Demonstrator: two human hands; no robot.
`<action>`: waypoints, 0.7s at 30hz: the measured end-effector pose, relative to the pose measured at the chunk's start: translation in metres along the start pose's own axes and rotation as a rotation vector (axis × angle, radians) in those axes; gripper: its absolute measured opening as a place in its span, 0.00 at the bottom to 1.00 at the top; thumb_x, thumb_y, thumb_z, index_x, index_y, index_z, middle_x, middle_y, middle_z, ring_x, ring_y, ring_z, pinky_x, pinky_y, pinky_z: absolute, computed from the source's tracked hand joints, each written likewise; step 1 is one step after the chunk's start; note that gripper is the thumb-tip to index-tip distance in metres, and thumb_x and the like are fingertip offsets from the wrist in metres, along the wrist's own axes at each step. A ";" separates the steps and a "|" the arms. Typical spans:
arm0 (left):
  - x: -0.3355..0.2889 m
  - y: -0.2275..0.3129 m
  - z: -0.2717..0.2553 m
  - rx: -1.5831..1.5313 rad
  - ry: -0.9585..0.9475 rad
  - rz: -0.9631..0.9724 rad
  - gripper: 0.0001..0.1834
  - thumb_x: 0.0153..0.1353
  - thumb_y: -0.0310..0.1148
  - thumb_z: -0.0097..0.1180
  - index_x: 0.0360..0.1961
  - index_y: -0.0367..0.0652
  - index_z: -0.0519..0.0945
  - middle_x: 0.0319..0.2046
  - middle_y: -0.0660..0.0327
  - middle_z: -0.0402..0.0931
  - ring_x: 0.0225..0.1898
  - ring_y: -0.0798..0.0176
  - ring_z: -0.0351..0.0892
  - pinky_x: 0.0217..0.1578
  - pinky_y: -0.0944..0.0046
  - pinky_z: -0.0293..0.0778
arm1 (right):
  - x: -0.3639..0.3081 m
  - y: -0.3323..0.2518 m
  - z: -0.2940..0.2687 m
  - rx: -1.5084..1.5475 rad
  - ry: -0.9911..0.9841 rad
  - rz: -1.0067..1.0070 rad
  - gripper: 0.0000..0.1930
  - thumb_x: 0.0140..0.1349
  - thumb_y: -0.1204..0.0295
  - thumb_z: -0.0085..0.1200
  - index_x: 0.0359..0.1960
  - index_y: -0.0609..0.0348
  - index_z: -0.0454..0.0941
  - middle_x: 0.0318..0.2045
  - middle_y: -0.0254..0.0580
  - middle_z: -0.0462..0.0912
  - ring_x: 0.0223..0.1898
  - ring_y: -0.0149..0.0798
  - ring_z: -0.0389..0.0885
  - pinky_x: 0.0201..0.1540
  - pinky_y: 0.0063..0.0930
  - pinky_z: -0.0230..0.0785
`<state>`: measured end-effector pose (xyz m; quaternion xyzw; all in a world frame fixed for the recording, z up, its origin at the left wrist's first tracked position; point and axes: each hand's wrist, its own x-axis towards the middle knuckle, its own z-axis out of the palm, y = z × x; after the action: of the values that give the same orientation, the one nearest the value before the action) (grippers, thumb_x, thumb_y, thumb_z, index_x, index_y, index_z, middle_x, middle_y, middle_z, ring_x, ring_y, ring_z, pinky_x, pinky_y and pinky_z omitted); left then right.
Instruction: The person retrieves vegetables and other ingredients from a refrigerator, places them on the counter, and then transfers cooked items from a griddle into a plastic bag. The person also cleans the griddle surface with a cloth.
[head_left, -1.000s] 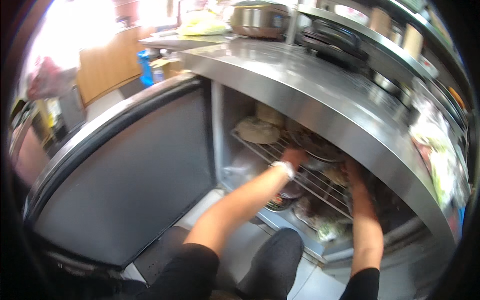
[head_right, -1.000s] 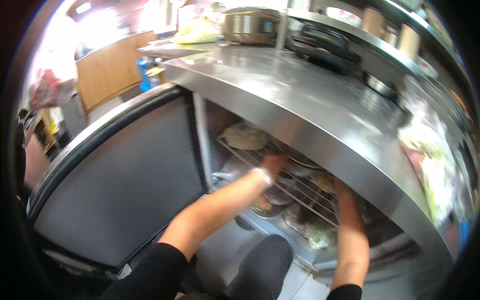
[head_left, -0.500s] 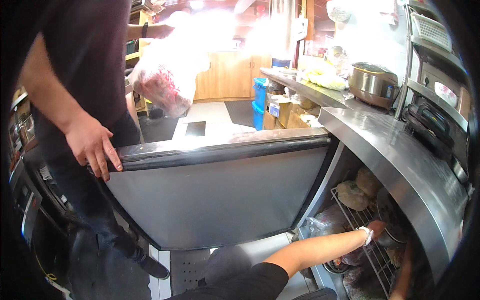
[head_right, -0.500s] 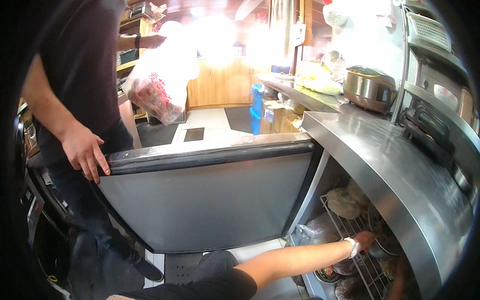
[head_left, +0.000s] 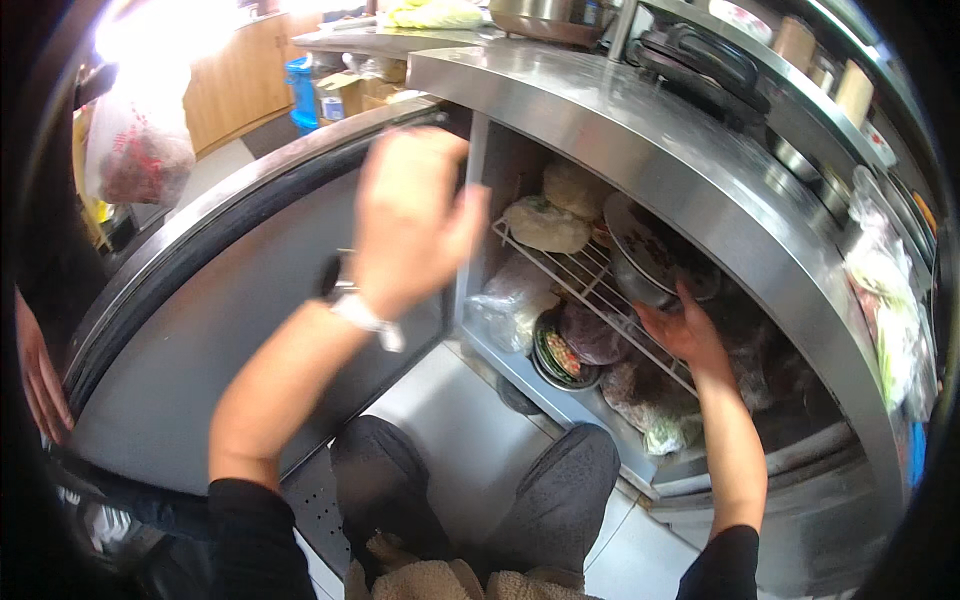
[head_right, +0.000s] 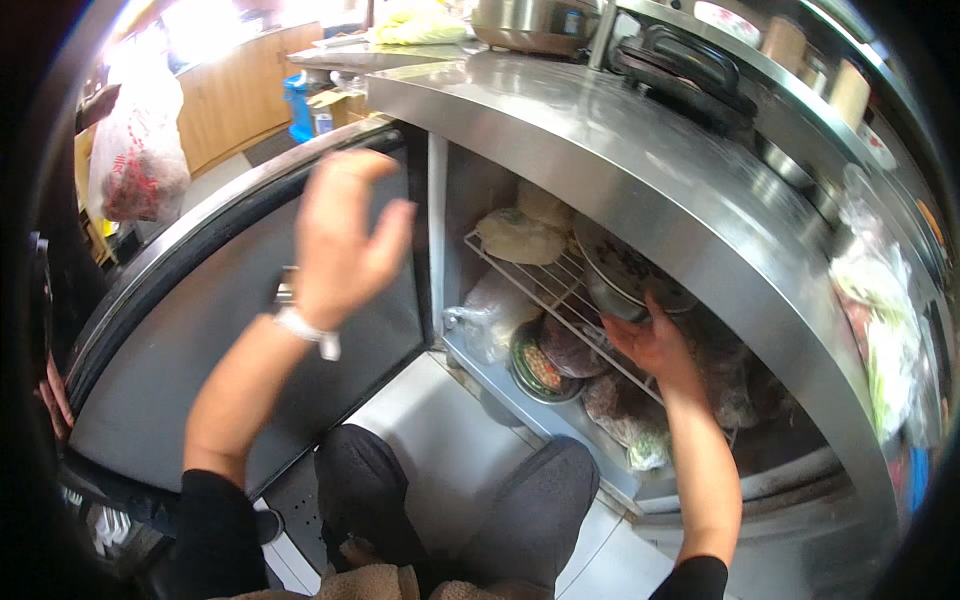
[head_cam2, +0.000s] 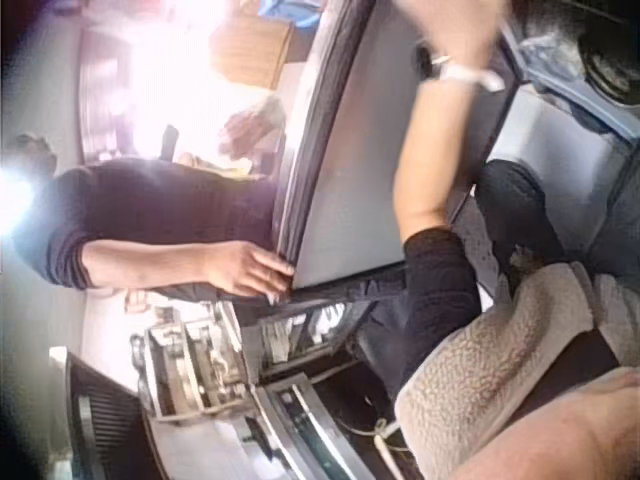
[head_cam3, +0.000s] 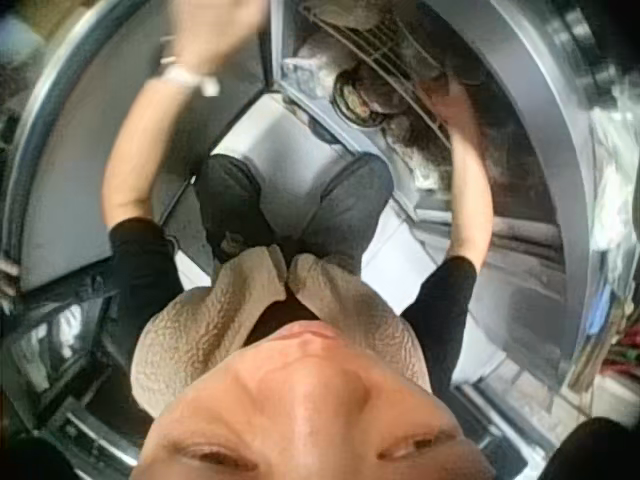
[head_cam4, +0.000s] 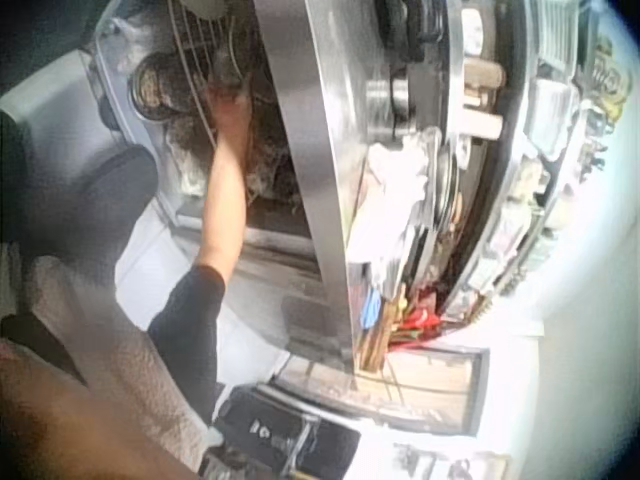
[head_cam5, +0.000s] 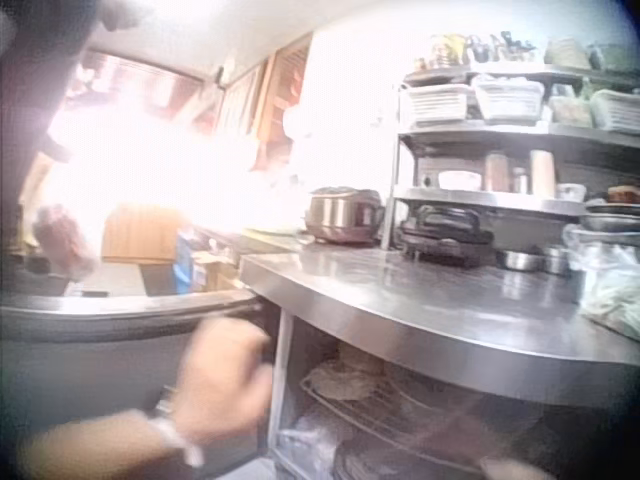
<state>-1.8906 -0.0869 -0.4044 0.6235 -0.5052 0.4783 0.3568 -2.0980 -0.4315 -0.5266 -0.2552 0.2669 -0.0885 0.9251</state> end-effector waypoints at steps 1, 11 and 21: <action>0.007 -0.008 -0.013 0.103 0.012 0.011 0.18 0.44 0.25 0.56 0.39 0.34 0.69 0.37 0.49 0.69 0.40 0.48 0.69 0.43 0.56 0.65 | 0.001 -0.002 0.002 0.030 0.050 -0.042 0.33 0.52 0.51 0.54 0.46 0.73 0.64 0.42 0.61 0.72 0.41 0.52 0.74 0.42 0.40 0.72; -0.006 -0.051 -0.072 0.875 -0.334 -0.248 0.24 0.56 0.52 0.46 0.25 0.37 0.71 0.24 0.53 0.71 0.28 0.51 0.73 0.30 0.56 0.68 | 0.039 0.001 0.005 0.125 0.087 -0.328 0.30 0.48 0.53 0.58 0.48 0.58 0.66 0.44 0.59 0.69 0.44 0.55 0.71 0.43 0.47 0.72; -0.017 -0.066 -0.072 0.909 -0.250 -0.113 0.26 0.55 0.55 0.45 0.21 0.38 0.72 0.20 0.53 0.71 0.24 0.54 0.73 0.26 0.59 0.69 | 0.049 -0.004 0.008 0.130 0.155 -0.379 0.40 0.45 0.52 0.60 0.55 0.58 0.54 0.50 0.66 0.60 0.48 0.64 0.64 0.44 0.52 0.70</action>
<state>-1.8438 -0.0002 -0.3973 0.7958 -0.2491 0.5518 0.0098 -2.0521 -0.4464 -0.5403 -0.2331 0.2785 -0.2970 0.8831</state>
